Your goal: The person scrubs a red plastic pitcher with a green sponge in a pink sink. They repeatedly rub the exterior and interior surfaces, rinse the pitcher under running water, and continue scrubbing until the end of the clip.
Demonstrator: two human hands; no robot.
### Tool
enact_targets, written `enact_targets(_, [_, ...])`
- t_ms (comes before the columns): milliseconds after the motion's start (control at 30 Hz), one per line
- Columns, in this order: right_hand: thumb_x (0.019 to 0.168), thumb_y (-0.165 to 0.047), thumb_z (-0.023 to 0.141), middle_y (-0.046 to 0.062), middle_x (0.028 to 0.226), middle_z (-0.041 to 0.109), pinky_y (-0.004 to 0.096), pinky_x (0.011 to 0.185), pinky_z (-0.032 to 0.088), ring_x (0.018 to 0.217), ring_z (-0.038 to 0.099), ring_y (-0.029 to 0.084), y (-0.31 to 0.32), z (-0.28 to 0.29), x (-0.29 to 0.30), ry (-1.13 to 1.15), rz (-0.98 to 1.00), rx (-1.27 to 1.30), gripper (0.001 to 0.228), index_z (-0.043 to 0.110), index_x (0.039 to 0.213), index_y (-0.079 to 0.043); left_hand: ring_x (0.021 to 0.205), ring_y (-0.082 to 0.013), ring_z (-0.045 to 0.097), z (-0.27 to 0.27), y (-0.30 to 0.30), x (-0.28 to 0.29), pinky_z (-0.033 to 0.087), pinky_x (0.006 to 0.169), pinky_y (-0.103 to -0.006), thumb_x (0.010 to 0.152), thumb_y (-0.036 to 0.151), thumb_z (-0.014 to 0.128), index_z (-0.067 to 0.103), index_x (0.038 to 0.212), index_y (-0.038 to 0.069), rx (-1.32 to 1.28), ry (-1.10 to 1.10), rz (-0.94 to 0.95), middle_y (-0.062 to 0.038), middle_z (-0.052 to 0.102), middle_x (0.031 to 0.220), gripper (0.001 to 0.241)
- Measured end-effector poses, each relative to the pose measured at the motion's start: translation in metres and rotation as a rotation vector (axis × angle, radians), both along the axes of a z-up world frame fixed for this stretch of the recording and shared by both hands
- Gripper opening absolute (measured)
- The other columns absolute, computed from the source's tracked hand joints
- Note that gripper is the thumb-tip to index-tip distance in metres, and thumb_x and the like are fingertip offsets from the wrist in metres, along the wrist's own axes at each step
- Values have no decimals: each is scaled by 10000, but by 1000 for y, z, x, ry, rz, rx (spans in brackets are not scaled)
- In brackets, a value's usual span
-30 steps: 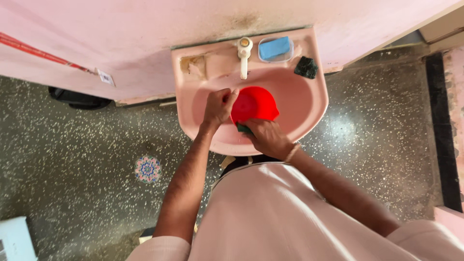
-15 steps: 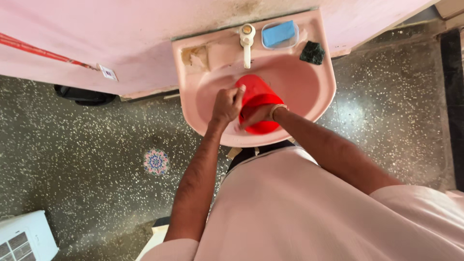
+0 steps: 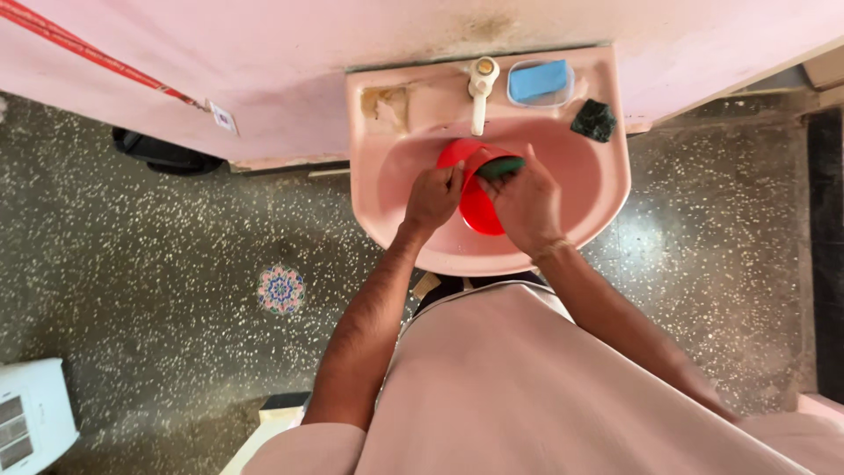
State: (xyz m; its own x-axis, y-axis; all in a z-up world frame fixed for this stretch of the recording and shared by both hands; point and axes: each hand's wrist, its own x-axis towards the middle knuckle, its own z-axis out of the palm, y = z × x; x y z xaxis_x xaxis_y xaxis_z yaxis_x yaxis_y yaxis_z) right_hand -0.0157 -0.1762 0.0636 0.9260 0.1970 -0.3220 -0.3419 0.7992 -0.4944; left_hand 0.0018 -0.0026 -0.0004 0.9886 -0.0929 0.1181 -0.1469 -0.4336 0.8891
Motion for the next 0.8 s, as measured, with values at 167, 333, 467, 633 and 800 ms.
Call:
enact_targets(167, [1115, -421, 416, 43, 1322, 551, 364, 1111, 388, 1251, 493, 198, 11, -11, -1, -237, 465, -773, 479, 516, 1419, -64, 591, -433, 618, 2, 2, 15, 470, 569, -522, 1055, 339, 502, 636, 691, 5, 16, 104, 45, -238, 604, 642, 512])
enact_targets(333, [969, -269, 620, 158, 1100, 693, 454, 867, 524, 1027, 676, 345, -25, 6, -2, -620, 1158, -1490, 390, 543, 1310, -95, 623, -409, 669, 3, 18, 37, 503, 609, -496, 1040, 346, 490, 643, 729, -17, 6, 164, -75, -238, 622, 648, 501])
enact_targets(467, [915, -38, 579, 155, 1090, 733, 445, 871, 548, 983, 704, 357, -60, 36, 47, -926, 1290, -1569, 330, 656, 1229, -107, 651, -414, 662, 3, 15, 48, 508, 606, -486, 1004, 311, 545, 654, 752, -41, 71, 111, -94, -269, 605, 695, 447])
enact_targets(633, [959, -94, 644, 142, 1085, 695, 361, 904, 516, 1001, 627, 237, -78, 50, 110, -707, 731, -1332, 250, 648, 1190, 1, 618, -355, 657, 2, 29, 44, 511, 611, -462, 987, 244, 549, 641, 791, -39, 1, 102, -122, -254, 612, 722, 357])
enact_targets(800, [971, -147, 687, 99, 1072, 663, 328, 849, 526, 967, 605, 158, -34, 6, 150, -491, 540, -1359, 326, 582, 1241, 3, 541, -257, 646, 12, 36, 29, 538, 518, -428, 1026, 283, 527, 621, 838, -32, -169, 432, -72, -211, 584, 649, 378])
